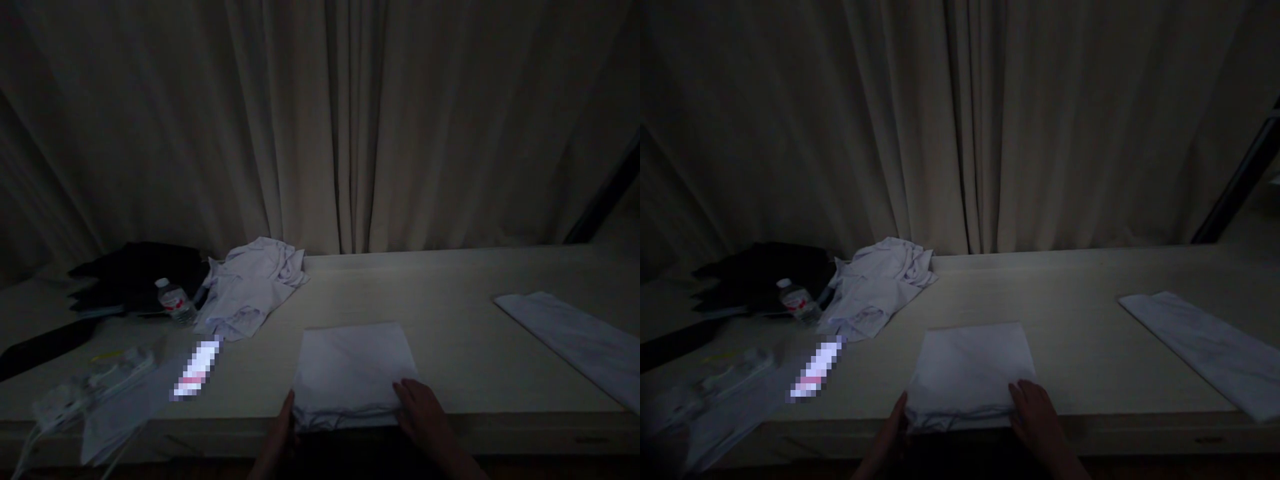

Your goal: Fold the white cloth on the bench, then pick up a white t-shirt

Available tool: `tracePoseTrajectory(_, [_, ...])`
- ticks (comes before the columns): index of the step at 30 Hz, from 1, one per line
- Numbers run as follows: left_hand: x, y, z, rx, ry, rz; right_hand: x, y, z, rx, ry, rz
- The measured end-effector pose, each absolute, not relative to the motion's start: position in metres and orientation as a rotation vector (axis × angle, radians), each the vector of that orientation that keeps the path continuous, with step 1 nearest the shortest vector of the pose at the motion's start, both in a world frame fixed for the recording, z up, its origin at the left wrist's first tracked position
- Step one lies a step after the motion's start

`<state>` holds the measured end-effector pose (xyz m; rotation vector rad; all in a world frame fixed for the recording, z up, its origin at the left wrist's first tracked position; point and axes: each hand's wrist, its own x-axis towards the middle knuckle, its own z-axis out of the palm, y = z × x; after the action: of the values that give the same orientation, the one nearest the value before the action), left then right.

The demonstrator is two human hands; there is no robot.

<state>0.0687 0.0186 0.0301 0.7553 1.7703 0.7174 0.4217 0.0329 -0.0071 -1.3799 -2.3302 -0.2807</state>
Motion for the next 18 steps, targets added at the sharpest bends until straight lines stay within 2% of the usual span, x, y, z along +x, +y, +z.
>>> tracePoseTrajectory(9, [0.064,0.015,0.023,0.703,1.747,0.795,0.401,0.043,0.006,-1.385,-2.469,-0.036])
tracePoseTrajectory(18, [0.062,0.016,0.003,0.624,1.714,0.781,0.387,0.053,-0.003,-1.481,-2.497,-0.092])
